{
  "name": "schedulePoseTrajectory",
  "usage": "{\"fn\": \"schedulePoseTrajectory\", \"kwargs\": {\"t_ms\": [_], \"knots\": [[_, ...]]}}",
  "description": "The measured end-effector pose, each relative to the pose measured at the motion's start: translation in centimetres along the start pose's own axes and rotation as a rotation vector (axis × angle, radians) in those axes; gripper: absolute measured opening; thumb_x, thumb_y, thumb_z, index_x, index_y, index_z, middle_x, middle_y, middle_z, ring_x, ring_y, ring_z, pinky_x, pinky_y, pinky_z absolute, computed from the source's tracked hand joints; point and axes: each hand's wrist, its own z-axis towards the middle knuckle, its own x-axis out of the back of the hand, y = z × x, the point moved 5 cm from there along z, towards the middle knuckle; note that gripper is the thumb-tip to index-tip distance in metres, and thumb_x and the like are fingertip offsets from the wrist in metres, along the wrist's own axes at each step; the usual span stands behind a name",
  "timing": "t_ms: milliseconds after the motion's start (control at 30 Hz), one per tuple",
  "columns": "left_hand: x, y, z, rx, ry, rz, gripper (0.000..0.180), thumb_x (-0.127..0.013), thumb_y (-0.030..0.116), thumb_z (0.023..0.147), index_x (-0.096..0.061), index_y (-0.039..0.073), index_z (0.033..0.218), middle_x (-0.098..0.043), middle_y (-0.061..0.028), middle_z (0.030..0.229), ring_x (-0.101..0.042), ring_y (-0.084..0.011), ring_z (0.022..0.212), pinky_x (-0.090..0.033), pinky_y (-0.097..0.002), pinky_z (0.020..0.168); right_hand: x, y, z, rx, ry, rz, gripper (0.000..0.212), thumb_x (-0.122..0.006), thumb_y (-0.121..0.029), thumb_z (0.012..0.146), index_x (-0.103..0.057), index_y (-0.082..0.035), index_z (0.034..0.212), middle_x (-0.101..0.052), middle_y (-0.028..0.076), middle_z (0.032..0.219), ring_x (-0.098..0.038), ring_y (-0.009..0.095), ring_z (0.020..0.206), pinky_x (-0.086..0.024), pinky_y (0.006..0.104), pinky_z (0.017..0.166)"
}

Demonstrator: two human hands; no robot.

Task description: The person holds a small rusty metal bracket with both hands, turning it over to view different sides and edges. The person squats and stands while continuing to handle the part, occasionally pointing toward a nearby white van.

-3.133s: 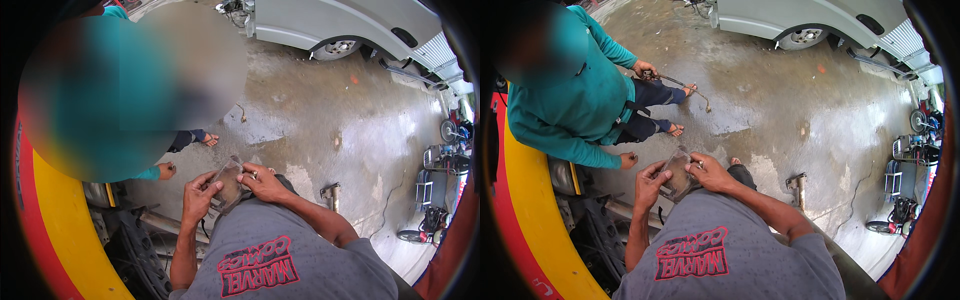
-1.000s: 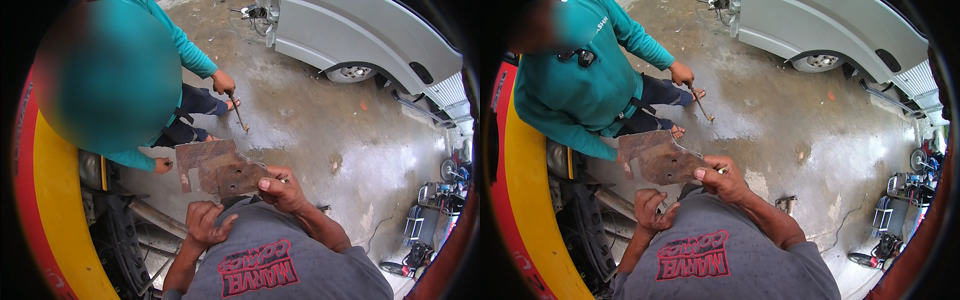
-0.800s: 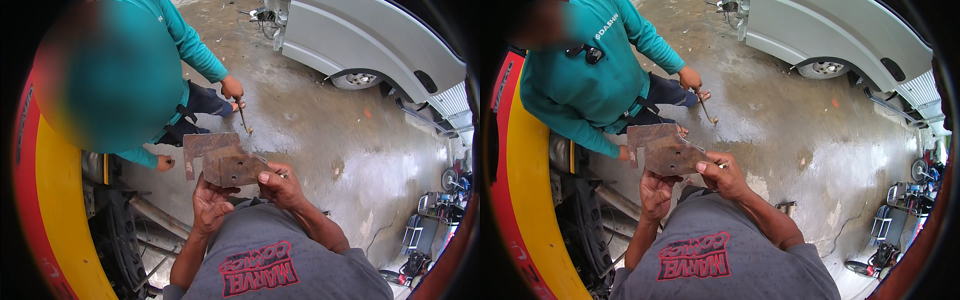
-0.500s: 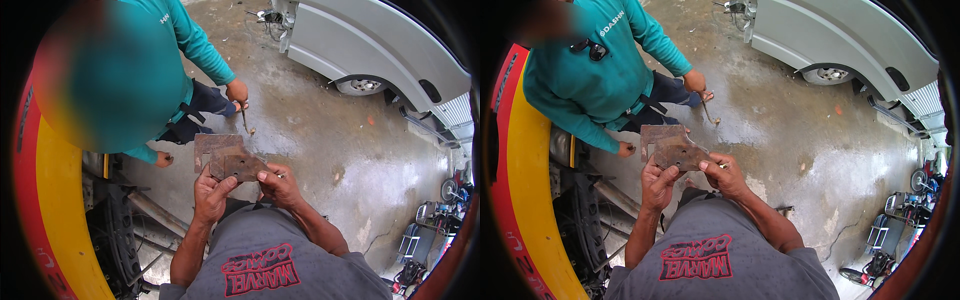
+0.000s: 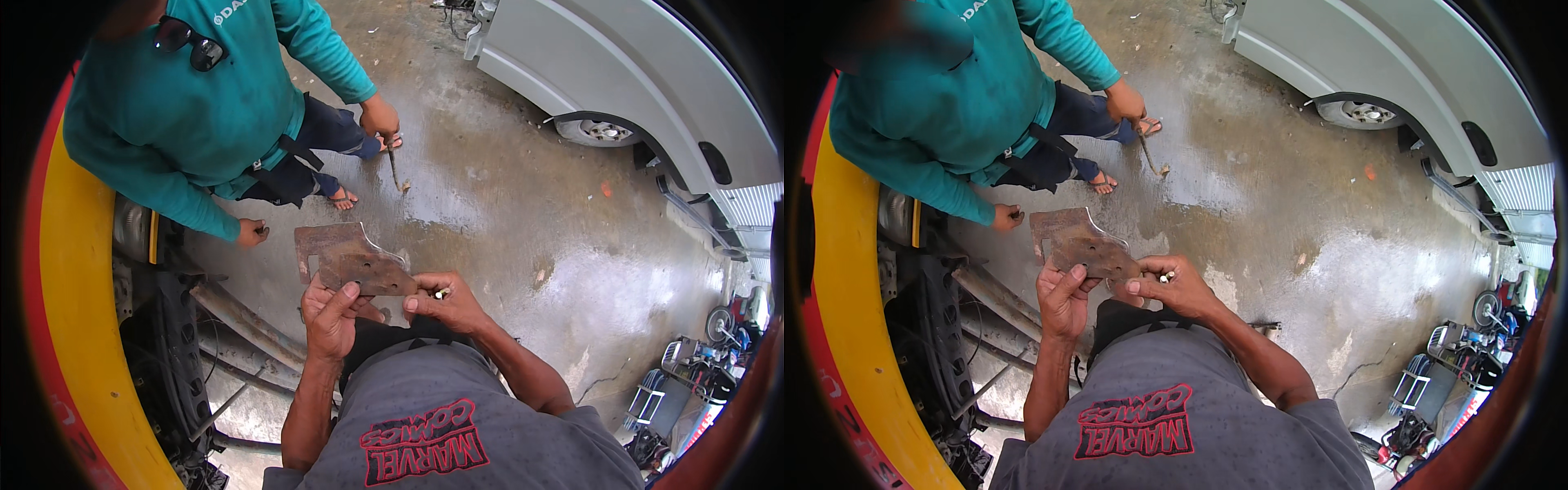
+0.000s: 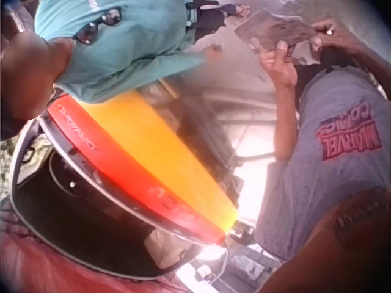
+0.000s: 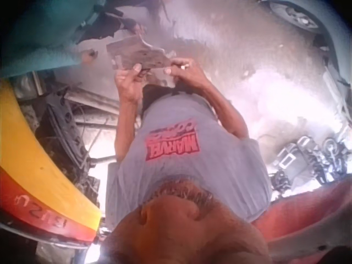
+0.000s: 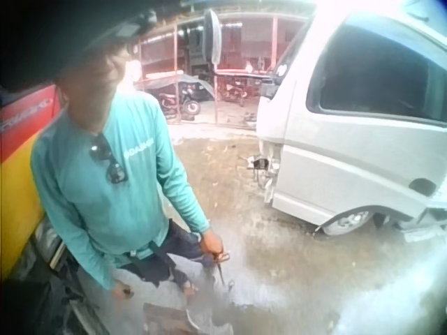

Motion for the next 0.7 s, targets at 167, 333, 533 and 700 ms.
{"fn": "schedulePoseTrajectory", "kwargs": {"t_ms": [167, 333, 533, 700], "knots": [[1.7, 0.6, -0.6, -0.042, 0.048, 0.008, 0.040, -0.064, 0.003, 0.093, -0.054, -0.005, 0.131, -0.069, -0.0175, 0.119, -0.073, -0.0249, 0.102, -0.063, -0.0372, 0.088, 0.3, 2.9, -1.0, 0.024, 0.013, -0.032, 0.047, -0.078, -0.031, 0.091, -0.069, 0.004, 0.121, -0.070, 0.005, 0.092, -0.064, 0.010, 0.086, -0.048, 0.0240, 0.073], [2.9, 0.9, -1.9, -0.014, 0.083, -0.022, 0.040, -0.063, 0.002, 0.094, -0.054, -0.005, 0.132, -0.069, -0.0172, 0.121, -0.072, -0.0248, 0.104, -0.062, -0.0377, 0.090, -2.6, 1.0, -1.1, 0.051, 0.113, 0.088, 0.050, -0.076, -0.017, 0.093, -0.061, 0.002, 0.136, -0.072, 0.007, 0.098, -0.066, 0.012, 0.091, -0.051, 0.0266, 0.081], [4.3, 1.2, -4.0, -0.002, 0.106, -0.038, 0.039, -0.062, 0.001, 0.095, -0.053, -0.006, 0.132, -0.068, -0.0176, 0.121, -0.072, -0.0245, 0.104, -0.062, -0.0375, 0.091, -4.9, 0.6, -1.4, 0.230, 0.175, -0.233, 0.049, -0.075, -0.009, 0.092, -0.062, -0.003, 0.138, -0.075, 0.009, 0.104, -0.065, 0.010, 0.094, -0.052, 0.0273, 0.085], [5.8, 1.5, -5.2, 0.002, 0.097, -0.037, 0.040, -0.063, 0.002, 0.095, -0.052, -0.007, 0.132, -0.068, -0.0182, 0.120, -0.072, -0.0243, 0.103, -0.062, -0.0364, 0.092, -6.6, 1.0, -1.7, 0.273, 0.194, -0.292, 0.043, -0.076, -0.010, 0.091, -0.067, -0.005, 0.133, -0.075, 0.009, 0.111, -0.064, 0.010, 0.096, -0.051, 0.0271, 0.087]]}}
